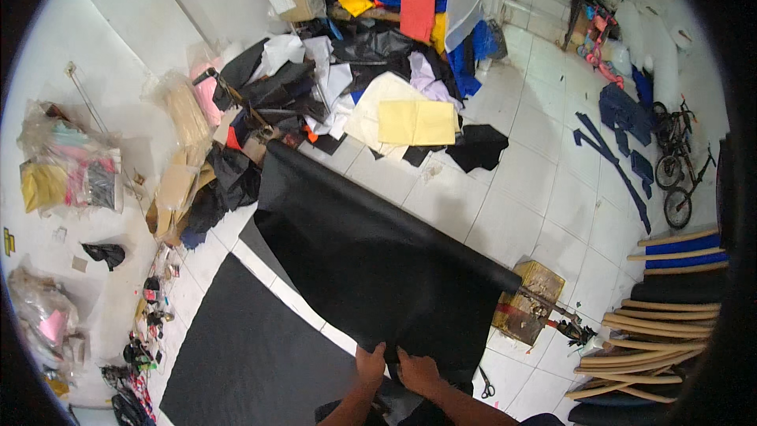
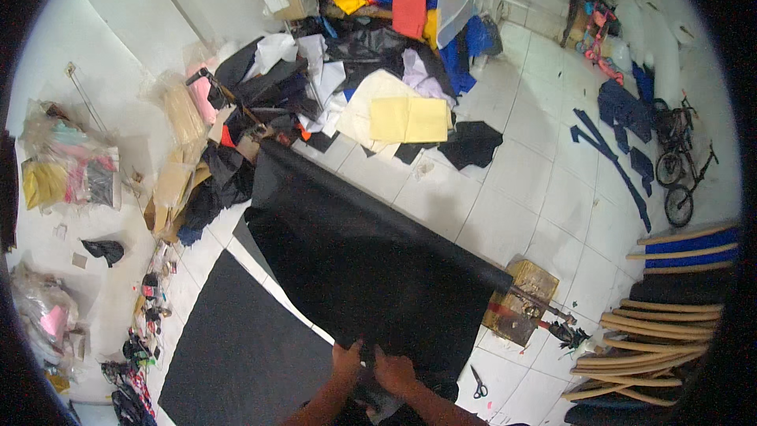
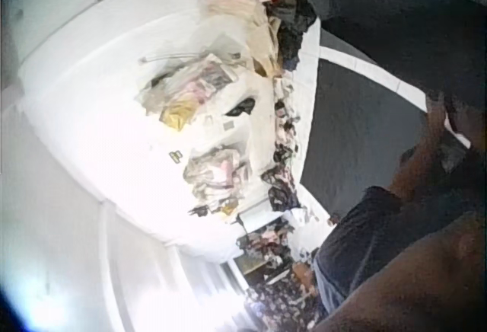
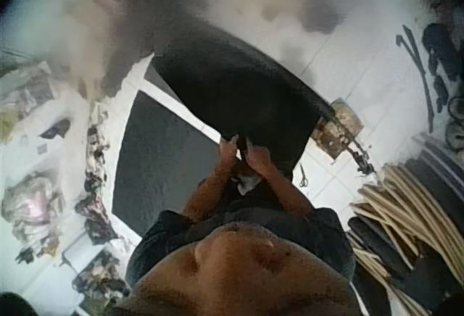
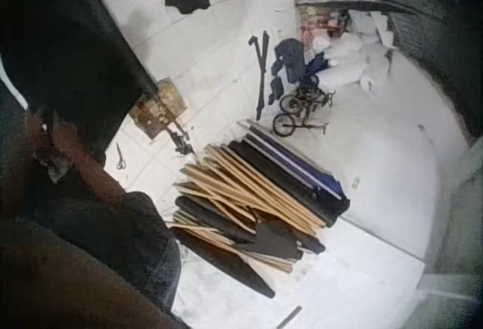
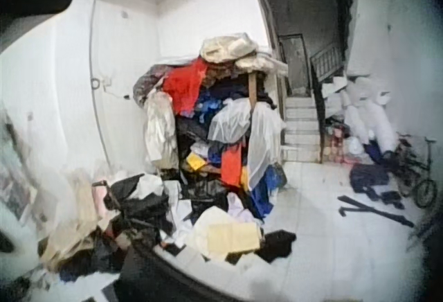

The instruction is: The person uses shears to cut a large piece of black fabric on the floor, using a wooden rod to smooth and position the material, and then folds the cut section.

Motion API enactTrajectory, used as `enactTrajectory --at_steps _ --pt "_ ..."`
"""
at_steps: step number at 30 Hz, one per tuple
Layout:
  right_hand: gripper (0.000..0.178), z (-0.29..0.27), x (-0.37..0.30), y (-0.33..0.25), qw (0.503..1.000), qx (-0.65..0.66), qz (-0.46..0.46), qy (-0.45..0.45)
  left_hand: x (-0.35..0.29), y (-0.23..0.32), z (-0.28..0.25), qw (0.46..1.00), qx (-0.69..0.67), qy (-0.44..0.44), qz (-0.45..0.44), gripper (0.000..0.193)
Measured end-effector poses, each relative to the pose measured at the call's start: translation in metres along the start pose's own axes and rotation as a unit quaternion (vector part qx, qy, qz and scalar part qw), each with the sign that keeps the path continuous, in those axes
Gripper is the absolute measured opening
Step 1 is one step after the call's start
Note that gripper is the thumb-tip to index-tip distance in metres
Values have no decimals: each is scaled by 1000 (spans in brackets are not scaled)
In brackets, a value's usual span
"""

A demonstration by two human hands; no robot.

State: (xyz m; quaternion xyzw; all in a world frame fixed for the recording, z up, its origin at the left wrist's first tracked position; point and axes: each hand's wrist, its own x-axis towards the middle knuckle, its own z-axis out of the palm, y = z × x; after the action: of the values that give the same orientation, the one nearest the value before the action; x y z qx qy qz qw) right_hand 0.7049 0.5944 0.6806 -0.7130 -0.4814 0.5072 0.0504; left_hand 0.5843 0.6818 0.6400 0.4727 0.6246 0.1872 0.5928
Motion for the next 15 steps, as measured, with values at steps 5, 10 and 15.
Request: enactTrajectory --at_steps 5,10,15 --pt "72 44 -27 -90 973 11 -70 218 -14 23 -97 960 -243 -56 -125 44" --pt "42 141 -30 -135 890 144 -26 432 -34 -5 -166 941 -118 -309 -74 41" --pt "40 181 -95 -234 938 72 98 324 -24 47 -278 921 -237 -155 -269 46"
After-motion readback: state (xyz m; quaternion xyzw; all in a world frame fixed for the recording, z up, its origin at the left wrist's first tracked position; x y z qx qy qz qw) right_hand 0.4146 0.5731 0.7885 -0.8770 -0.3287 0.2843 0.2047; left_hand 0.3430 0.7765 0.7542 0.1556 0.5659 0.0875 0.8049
